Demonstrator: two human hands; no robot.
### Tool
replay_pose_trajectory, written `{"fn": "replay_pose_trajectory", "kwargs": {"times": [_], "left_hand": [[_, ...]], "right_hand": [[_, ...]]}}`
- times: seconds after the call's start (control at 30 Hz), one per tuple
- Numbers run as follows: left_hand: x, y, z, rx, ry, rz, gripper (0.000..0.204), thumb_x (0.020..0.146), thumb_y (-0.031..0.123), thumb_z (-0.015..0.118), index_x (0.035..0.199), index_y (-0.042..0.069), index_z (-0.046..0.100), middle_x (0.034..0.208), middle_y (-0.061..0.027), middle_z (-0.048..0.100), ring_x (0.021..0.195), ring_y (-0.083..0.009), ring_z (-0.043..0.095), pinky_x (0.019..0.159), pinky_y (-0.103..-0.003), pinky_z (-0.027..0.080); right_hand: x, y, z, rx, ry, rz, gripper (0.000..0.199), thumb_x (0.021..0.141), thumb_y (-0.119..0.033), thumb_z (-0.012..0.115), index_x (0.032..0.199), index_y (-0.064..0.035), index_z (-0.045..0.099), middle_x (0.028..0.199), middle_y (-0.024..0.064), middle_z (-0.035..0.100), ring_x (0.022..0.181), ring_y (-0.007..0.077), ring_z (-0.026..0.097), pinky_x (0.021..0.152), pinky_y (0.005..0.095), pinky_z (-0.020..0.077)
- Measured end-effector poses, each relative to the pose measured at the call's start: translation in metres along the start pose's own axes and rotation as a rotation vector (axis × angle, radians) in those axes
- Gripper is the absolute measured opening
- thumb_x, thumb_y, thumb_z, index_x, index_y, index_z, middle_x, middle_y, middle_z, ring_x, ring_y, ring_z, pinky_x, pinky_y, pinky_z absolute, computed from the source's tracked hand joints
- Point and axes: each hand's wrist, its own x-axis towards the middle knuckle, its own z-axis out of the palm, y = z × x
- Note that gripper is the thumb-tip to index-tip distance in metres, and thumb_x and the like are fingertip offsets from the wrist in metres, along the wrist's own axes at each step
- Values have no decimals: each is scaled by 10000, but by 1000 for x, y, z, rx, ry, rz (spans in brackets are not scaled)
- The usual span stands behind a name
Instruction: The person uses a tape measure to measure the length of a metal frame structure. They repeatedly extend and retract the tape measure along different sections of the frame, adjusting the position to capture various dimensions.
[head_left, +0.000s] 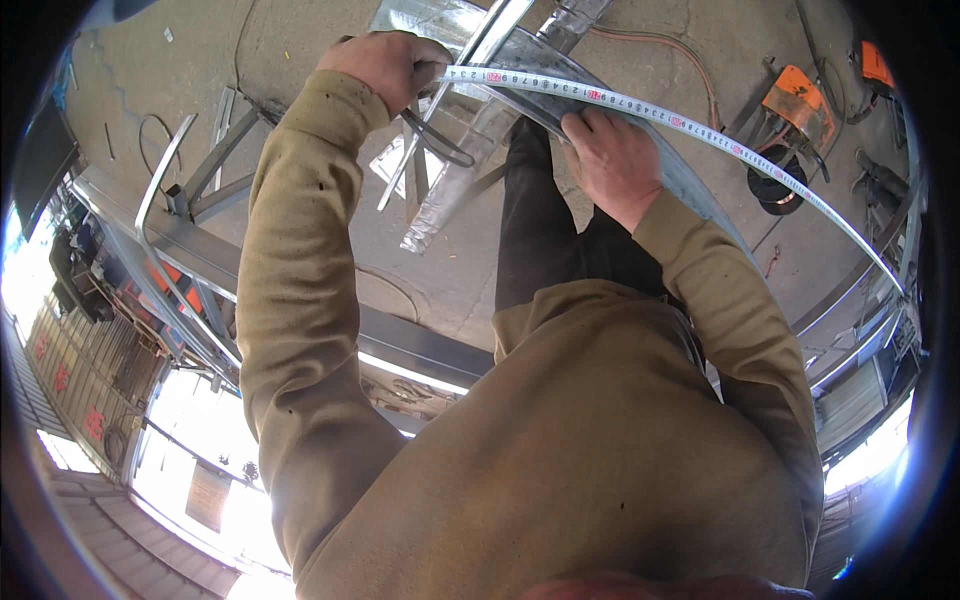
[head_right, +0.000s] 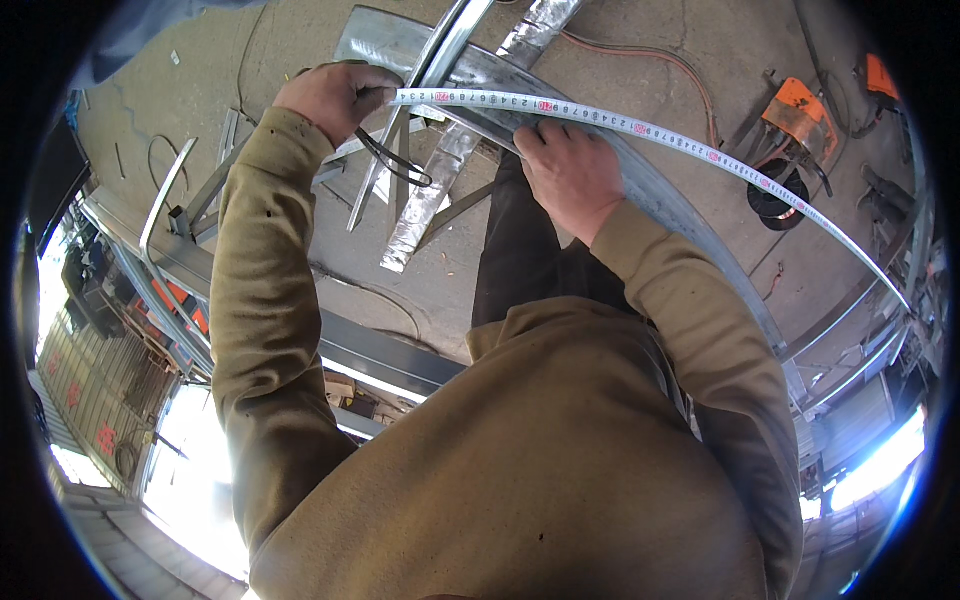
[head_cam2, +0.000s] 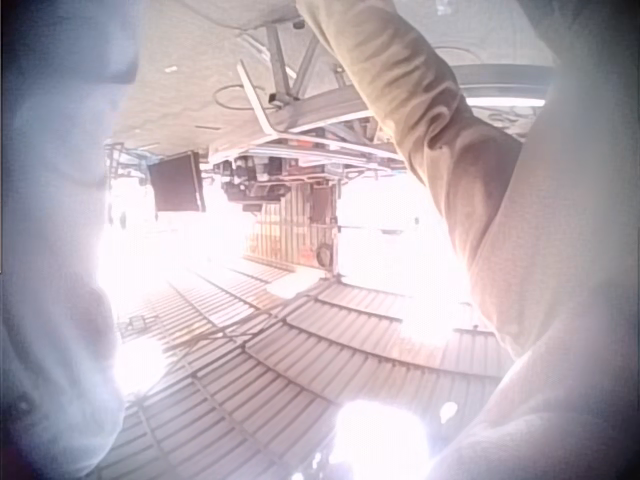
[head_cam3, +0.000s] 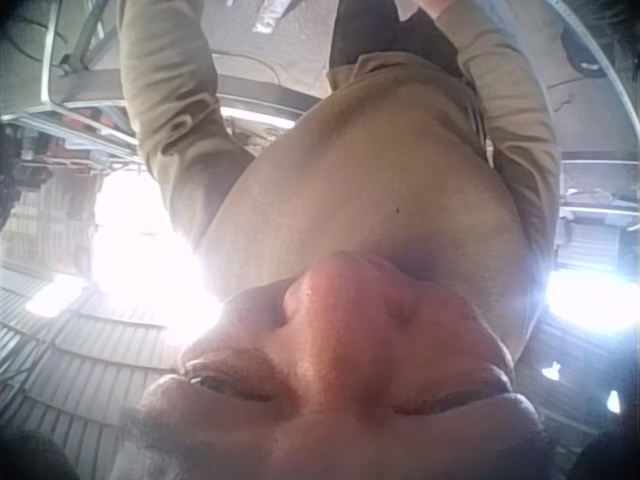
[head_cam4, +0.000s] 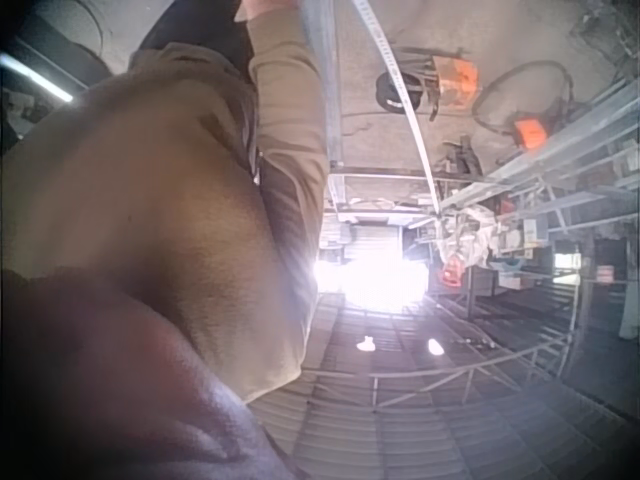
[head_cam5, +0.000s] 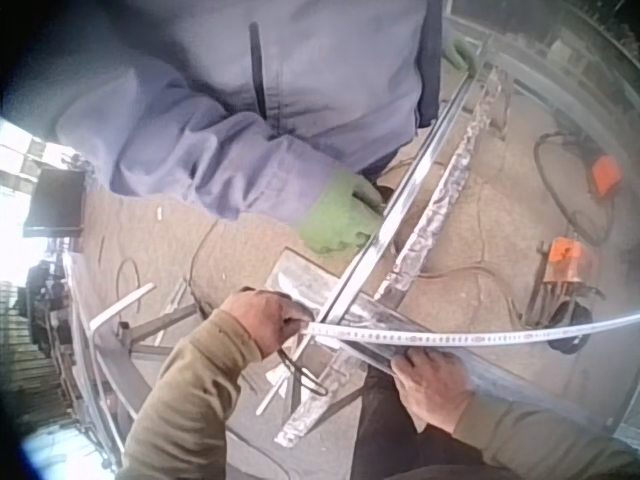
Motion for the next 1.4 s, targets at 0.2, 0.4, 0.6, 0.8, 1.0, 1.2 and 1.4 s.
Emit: {"fn": "replay_pose_trajectory", "kwargs": {"times": [0.2, 0.4, 0.6, 0.8, 1.0, 1.2, 1.4], "left_hand": [[0, -1, 2, -11, -1, -14, 247, 1049, 288, 650, 1244, 196, 770, 1085, -98, 796, 958, -289, 769, 882, -424, 606], [1, -2, 3, -16, 12, 10, 242, 1049, 284, 652, 1246, 208, 770, 1090, -84, 795, 959, -287, 766, 877, -421, 606], [0, -1, 3, -15, 6, -6, 240, 1048, 284, 659, 1246, 209, 771, 1091, -80, 795, 961, -282, 766, 875, -421, 607], [0, 1, 4, 7, 5, -26, 238, 1046, 275, 660, 1245, 208, 772, 1092, -83, 794, 960, -282, 766, 880, -421, 610], [-1, -2, 4, -3, 26, 8, 238, 1039, 268, 667, 1241, 203, 775, 1091, -89, 793, 964, -287, 765, 885, -418, 609], [0, -2, 4, -18, 13, 4, 238, 1035, 260, 670, 1240, 203, 777, 1086, -89, 794, 971, -295, 763, 890, -420, 606], [-1, -3, 4, -18, 23, 12, 235, 1032, 263, 671, 1227, 192, 781, 1075, -98, 792, 961, -308, 759, 884, -427, 602]], "right_hand": [[0, 1, 0, 26, -7, -2, 251, 901, -212, 754, 1114, -123, 657, 975, 55, 650, 885, 265, 678, 716, 410, 575], [1, 1, 0, 48, -13, -4, 247, 896, -184, 752, 1113, -114, 657, 960, 67, 640, 876, 274, 677, 727, 417, 580], [1, 2, 0, 69, -22, -6, 251, 887, -164, 752, 1111, -104, 655, 954, 76, 635, 872, 282, 673, 735, 425, 576], [2, 2, -1, 67, 40, -28, 142, 901, -185, 741, 992, -155, 636, 909, 45, 608, 827, 250, 658, 681, 406, 570], [2, 2, -2, 79, 38, -27, 150, 901, -189, 743, 995, -152, 631, 913, 47, 610, 833, 254, 657, 701, 414, 568], [2, 3, -2, 88, 33, -29, 160, 900, -191, 743, 1011, -154, 634, 922, 46, 613, 843, 257, 658, 709, 414, 566], [0, 4, -1, 98, 32, -26, 196, 887, -176, 753, 1044, -145, 640, 929, 51, 620, 860, 266, 657, 727, 421, 563]]}}
